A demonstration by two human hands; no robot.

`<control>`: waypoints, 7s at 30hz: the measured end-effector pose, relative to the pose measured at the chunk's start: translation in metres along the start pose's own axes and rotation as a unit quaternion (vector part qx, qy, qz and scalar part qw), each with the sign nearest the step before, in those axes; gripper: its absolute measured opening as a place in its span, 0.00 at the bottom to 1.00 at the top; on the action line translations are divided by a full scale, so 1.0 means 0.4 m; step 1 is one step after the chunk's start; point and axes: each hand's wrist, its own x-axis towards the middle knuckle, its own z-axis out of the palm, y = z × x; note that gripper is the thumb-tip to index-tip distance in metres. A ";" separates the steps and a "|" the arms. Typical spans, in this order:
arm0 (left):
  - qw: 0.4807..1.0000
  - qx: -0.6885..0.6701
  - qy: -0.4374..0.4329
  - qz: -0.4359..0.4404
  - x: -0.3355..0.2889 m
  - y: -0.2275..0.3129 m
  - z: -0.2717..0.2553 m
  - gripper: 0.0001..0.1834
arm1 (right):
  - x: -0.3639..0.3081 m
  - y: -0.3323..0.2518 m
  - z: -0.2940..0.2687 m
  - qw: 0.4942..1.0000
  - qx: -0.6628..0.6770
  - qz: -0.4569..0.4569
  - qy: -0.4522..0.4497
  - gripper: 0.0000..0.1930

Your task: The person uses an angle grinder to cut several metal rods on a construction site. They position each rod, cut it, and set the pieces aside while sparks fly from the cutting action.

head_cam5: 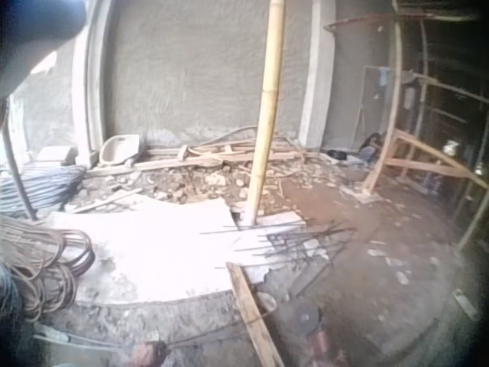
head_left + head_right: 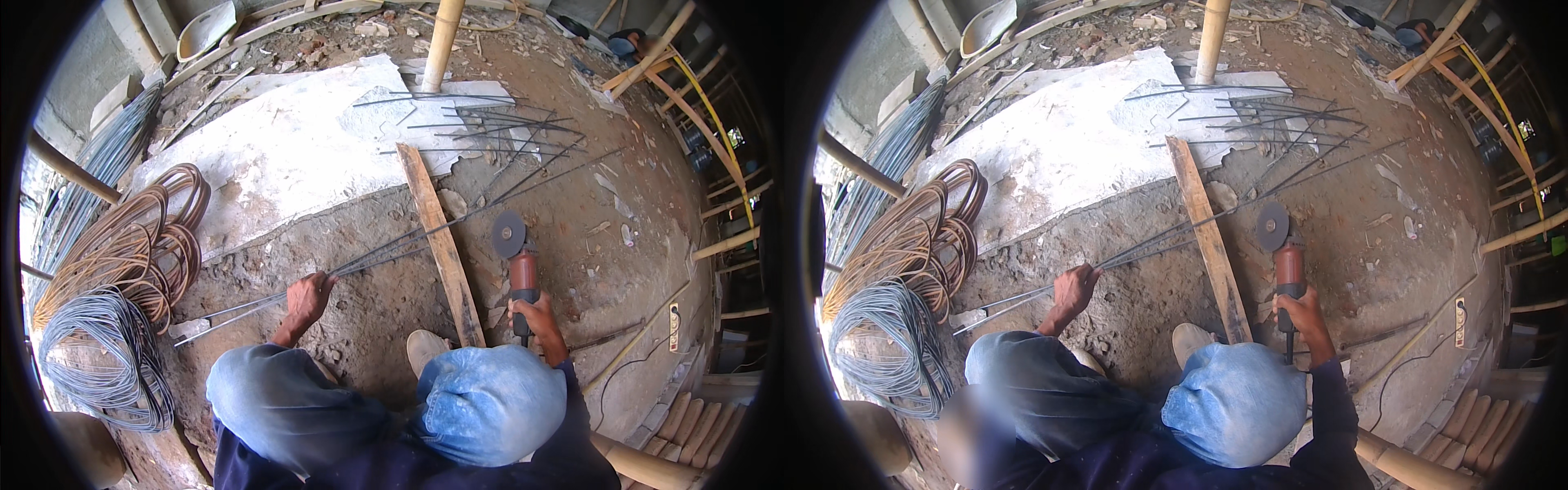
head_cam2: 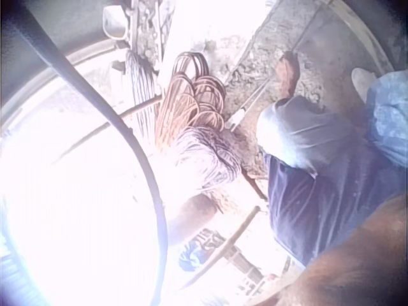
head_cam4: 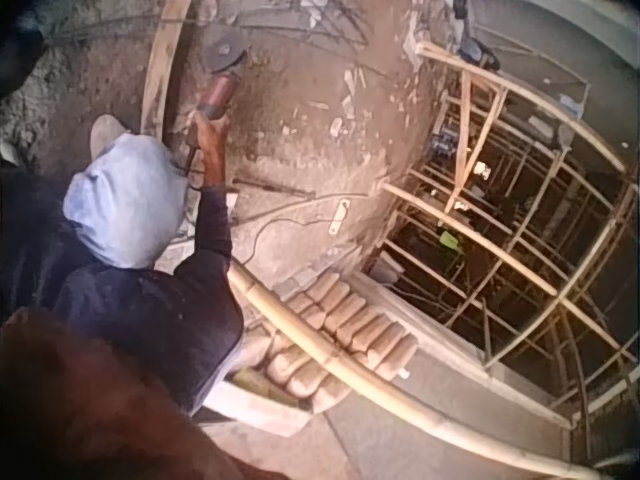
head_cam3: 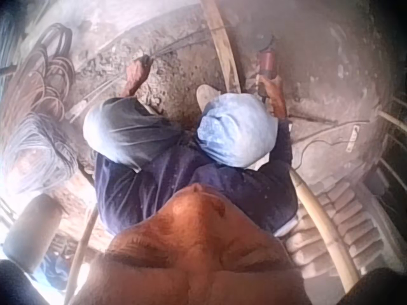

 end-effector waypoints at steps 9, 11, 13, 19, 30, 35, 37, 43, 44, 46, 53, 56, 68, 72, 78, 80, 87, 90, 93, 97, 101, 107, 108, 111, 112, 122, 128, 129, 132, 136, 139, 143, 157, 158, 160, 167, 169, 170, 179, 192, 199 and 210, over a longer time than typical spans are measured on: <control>0.992 -0.022 0.115 0.044 -0.025 0.001 0.053 0.18 | 0.020 -0.032 0.066 0.992 -0.077 -0.097 -0.028 0.16; 0.992 -0.021 0.114 0.038 -0.024 0.001 0.053 0.18 | 0.046 -0.029 0.090 0.986 -0.127 -0.109 -0.024 0.17; 0.995 -0.012 0.100 0.022 -0.019 -0.003 0.052 0.19 | 0.078 -0.025 0.111 0.977 -0.171 -0.120 -0.030 0.19; 0.996 -0.021 0.084 0.025 -0.004 -0.029 0.064 0.21 | 0.143 -0.016 0.157 0.957 -0.253 -0.138 -0.031 0.23; 0.998 -0.027 0.058 0.015 0.004 -0.041 0.066 0.22 | 0.167 -0.021 0.164 0.942 -0.311 -0.122 -0.026 0.24; 0.998 -0.035 0.058 0.010 0.002 -0.040 0.067 0.22 | 0.171 -0.022 0.166 0.944 -0.307 -0.121 -0.029 0.23; 0.998 -0.032 0.052 0.005 0.003 -0.039 0.067 0.21 | 0.169 -0.027 0.168 0.943 -0.308 -0.120 -0.028 0.23; 0.999 -0.025 0.040 -0.001 0.002 -0.037 0.063 0.21 | 0.172 -0.030 0.169 0.938 -0.324 -0.119 -0.025 0.26; 0.998 -0.034 0.047 0.003 0.002 -0.037 0.063 0.21 | 0.176 -0.026 0.167 0.939 -0.322 -0.118 -0.031 0.26; 0.998 -0.040 0.052 0.006 0.002 -0.039 0.064 0.21 | 0.190 -0.013 0.163 0.935 -0.330 -0.127 -0.032 0.27; 0.999 -0.035 0.033 -0.002 0.007 -0.042 0.065 0.22 | 0.234 0.035 0.163 0.916 -0.371 -0.152 0.008 0.29; 0.998 -0.043 0.037 0.000 0.005 -0.041 0.061 0.23 | 0.226 0.016 0.161 0.930 -0.347 -0.123 -0.022 0.29; 1.000 -0.025 0.015 -0.008 0.012 -0.042 0.061 0.24 | 0.214 0.000 0.160 0.938 -0.331 -0.093 -0.035 0.28; 0.999 -0.031 0.024 -0.003 0.010 -0.039 0.057 0.24 | 0.207 -0.008 0.162 0.947 -0.312 -0.060 -0.050 0.28; 0.999 -0.028 0.024 -0.002 0.012 -0.041 0.059 0.24 | 0.207 0.003 0.158 0.928 -0.342 -0.147 -0.015 0.25; 0.999 -0.034 0.027 0.003 0.012 -0.042 0.058 0.24 | 0.216 0.011 0.159 0.947 -0.295 -0.124 -0.042 0.24; 0.998 -0.048 0.029 0.001 0.006 -0.037 0.051 0.24 | 0.187 -0.014 0.164 0.951 -0.276 -0.129 -0.059 0.20; 0.999 -0.035 0.014 -0.006 0.013 -0.035 0.047 0.26 | 0.147 -0.035 0.165 0.987 -0.137 -0.017 -0.080 0.16; 0.999 -0.024 -0.016 -0.030 0.020 -0.034 0.043 0.30 | 0.115 -0.059 0.158 0.996 -0.023 0.017 -0.083 0.14; 0.998 -0.003 -0.030 -0.057 0.032 -0.034 0.040 0.33 | 0.069 -0.090 0.116 0.995 0.060 0.013 -0.079 0.14; 0.999 -0.024 0.006 -0.042 0.038 -0.034 0.046 0.32 | 0.013 -0.076 0.060 0.982 0.179 -0.006 -0.053 0.13; 0.998 -0.040 -0.035 -0.032 0.057 -0.027 0.033 0.32 | -0.026 -0.016 -0.019 0.958 0.286 0.006 -0.007 0.15; 0.997 -0.047 -0.042 -0.032 0.062 -0.025 0.026 0.31 | -0.021 -0.010 -0.029 0.952 0.306 0.004 0.001 0.15; 0.997 -0.061 -0.046 -0.005 0.079 -0.011 0.011 0.30 | -0.013 0.008 -0.054 0.941 0.336 -0.004 0.045 0.15; 0.996 -0.059 -0.060 -0.003 0.081 -0.006 0.008 0.29 | -0.017 0.012 -0.066 0.942 0.333 0.004 0.044 0.15; 0.992 0.064 -0.069 -0.087 0.049 0.043 0.008 0.34 | -0.035 0.037 -0.079 0.943 0.333 0.003 0.019 0.15; 0.993 -0.025 0.002 -0.118 0.022 0.069 -0.088 0.36 | -0.068 0.013 -0.087 0.944 0.328 0.006 0.040 0.15; 0.994 -0.021 0.013 -0.110 0.019 0.068 -0.114 0.37 | -0.074 0.006 -0.088 0.939 0.342 -0.016 0.044 0.14; 0.994 -0.010 0.036 -0.100 0.009 0.063 -0.187 0.37 | -0.087 -0.020 -0.084 0.930 0.361 -0.041 0.060 0.16; 0.991 0.046 0.123 -0.029 0.023 0.068 -0.279 0.36 | -0.098 -0.088 -0.088 0.926 0.358 -0.105 0.066 0.26; 0.986 0.049 0.159 0.011 0.036 0.061 -0.367 0.35 | -0.089 -0.168 -0.100 0.929 0.325 -0.172 0.054 0.25; 0.983 0.091 0.159 0.024 -0.003 0.040 -0.437 0.36 | -0.029 -0.295 -0.125 0.914 0.356 -0.197 0.004 0.28; 0.984 0.052 0.171 0.027 -0.206 -0.025 -0.561 0.41 | 0.228 -0.357 0.003 0.931 0.212 -0.295 0.036 0.15; 0.983 0.062 0.174 0.022 -0.213 -0.020 -0.569 0.41 | 0.238 -0.352 0.015 0.928 0.213 -0.303 0.032 0.15; 0.982 0.056 0.177 0.027 -0.223 -0.010 -0.577 0.40 | 0.250 -0.337 0.033 0.927 0.211 -0.308 0.034 0.15; 0.985 0.048 0.164 0.022 -0.237 0.002 -0.584 0.39 | 0.253 -0.301 -0.002 0.946 0.172 -0.264 0.083 0.20; 0.987 0.030 0.158 0.004 -0.243 0.006 -0.571 0.39 | 0.264 -0.292 -0.019 0.946 0.187 -0.254 0.073 0.27; 0.988 0.022 0.152 0.000 -0.245 0.008 -0.565 0.38 | 0.272 -0.287 -0.024 0.936 0.228 -0.264 0.039 0.26; 0.985 0.024 0.161 -0.061 -0.237 0.038 -0.522 0.37 | 0.332 -0.312 0.001 0.885 0.394 -0.245 0.047 0.19; 0.949 0.019 0.257 -0.182 -0.159 0.128 -0.439 0.38 | 0.356 -0.479 0.056 0.849 0.407 -0.294 0.165 0.12; 0.936 -0.042 0.263 -0.229 -0.061 0.160 -0.415 0.42 | 0.380 -0.495 0.100 0.812 0.478 -0.287 0.173 0.09; 0.862 -0.281 0.399 -0.136 0.161 0.229 -0.499 0.40 | 0.281 -0.761 0.168 0.767 0.556 -0.321 -0.009 0.13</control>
